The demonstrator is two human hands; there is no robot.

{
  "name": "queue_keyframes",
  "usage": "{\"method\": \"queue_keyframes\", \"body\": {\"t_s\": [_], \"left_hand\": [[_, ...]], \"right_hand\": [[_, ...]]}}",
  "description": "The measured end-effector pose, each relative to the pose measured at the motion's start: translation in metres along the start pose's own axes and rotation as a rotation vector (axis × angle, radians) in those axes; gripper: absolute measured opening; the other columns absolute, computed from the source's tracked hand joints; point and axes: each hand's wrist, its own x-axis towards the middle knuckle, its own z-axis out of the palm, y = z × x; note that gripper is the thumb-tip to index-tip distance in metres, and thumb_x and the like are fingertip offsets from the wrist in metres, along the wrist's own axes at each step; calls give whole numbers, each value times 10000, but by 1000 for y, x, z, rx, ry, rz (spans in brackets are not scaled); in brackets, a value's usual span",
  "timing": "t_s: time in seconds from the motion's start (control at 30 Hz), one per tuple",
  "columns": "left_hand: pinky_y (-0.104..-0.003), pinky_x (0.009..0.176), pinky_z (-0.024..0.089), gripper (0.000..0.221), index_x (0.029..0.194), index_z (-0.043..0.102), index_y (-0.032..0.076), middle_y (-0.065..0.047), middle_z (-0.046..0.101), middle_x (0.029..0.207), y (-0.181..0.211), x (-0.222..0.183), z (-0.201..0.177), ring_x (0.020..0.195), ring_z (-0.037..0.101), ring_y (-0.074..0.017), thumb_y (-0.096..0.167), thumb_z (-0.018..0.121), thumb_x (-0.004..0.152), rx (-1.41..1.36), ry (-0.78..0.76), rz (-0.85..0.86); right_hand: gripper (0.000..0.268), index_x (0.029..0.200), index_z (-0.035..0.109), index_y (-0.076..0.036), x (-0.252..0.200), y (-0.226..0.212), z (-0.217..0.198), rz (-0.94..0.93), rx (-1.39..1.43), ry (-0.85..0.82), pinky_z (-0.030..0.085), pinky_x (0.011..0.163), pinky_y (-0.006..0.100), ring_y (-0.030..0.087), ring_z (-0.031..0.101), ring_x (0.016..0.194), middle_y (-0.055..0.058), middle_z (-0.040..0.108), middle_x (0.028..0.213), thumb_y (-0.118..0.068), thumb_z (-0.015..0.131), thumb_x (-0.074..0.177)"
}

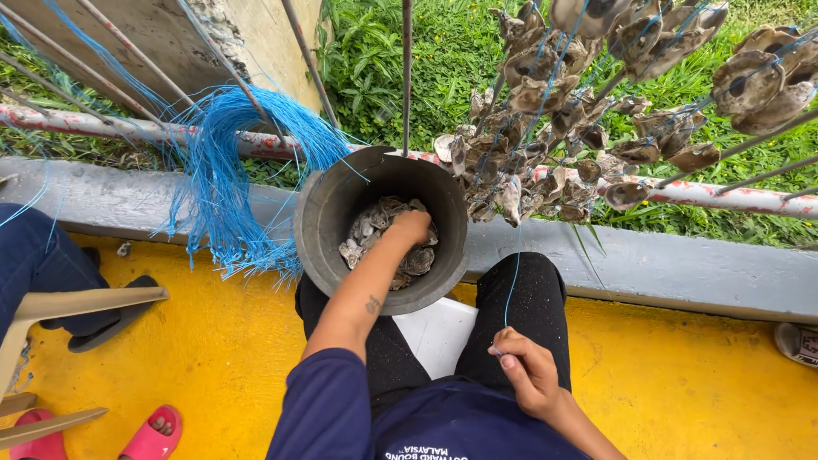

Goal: Tying oyster shells onto blue plastic strings for aquaculture.

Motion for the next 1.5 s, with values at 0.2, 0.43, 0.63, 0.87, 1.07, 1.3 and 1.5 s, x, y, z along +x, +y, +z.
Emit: {"method": "queue_keyframes", "body": {"t_s": [0.2,0.43,0.63,0.87,1.07,1.3,1.5], "left_hand": [[-477,1039,497,355,1268,719,111,-112,652,1378,-9,55,68,1319,587,-317,132,661,918,49,-70,-91],[-497,1112,414,462,1376,630,260,-150,409,1548,-1,35,47,1431,409,-361,154,649,927,3,-78,-49],[-465,1146,386,653,1388,641,183,-148,345,1612,4,17,11,1483,346,-343,249,881,784,154,-215,-64],[-528,1161,388,598,1376,650,93,-144,472,1574,-27,48,49,1466,410,-370,299,782,830,38,-108,-128],[-533,1171,341,627,1394,609,98,-164,444,1565,-5,25,33,1489,330,-385,269,790,819,37,-200,-90],[-500,1125,415,664,1369,634,84,-185,560,1462,-13,27,57,1399,472,-385,202,870,760,29,-228,-109],[-429,856,563,350,977,748,42,-181,763,1004,-37,12,-11,961,723,-333,189,885,690,-363,34,148]], "right_hand": [[120,1084,617,38,-9,6,-5,46,-22,51,477,782,349,163,483,732,65,524,788,-1,524,1020],[117,1056,634,41,-4,7,-12,86,-111,76,466,719,319,157,511,712,73,564,780,-13,543,1006],[101,1024,647,38,-1,8,-16,111,-159,70,462,691,307,158,518,703,85,590,789,-10,564,993],[100,1029,650,37,6,8,-15,93,-177,48,468,683,307,179,556,717,110,633,822,-12,578,980],[91,1022,656,31,4,6,-17,96,-206,47,469,672,306,180,558,706,103,630,802,-12,591,975],[92,1025,647,37,9,3,-17,82,-217,48,478,690,300,180,573,723,112,631,820,-8,577,987],[106,1031,664,30,8,9,-28,139,-267,66,454,641,281,151,562,691,89,617,801,-22,587,980]]}}
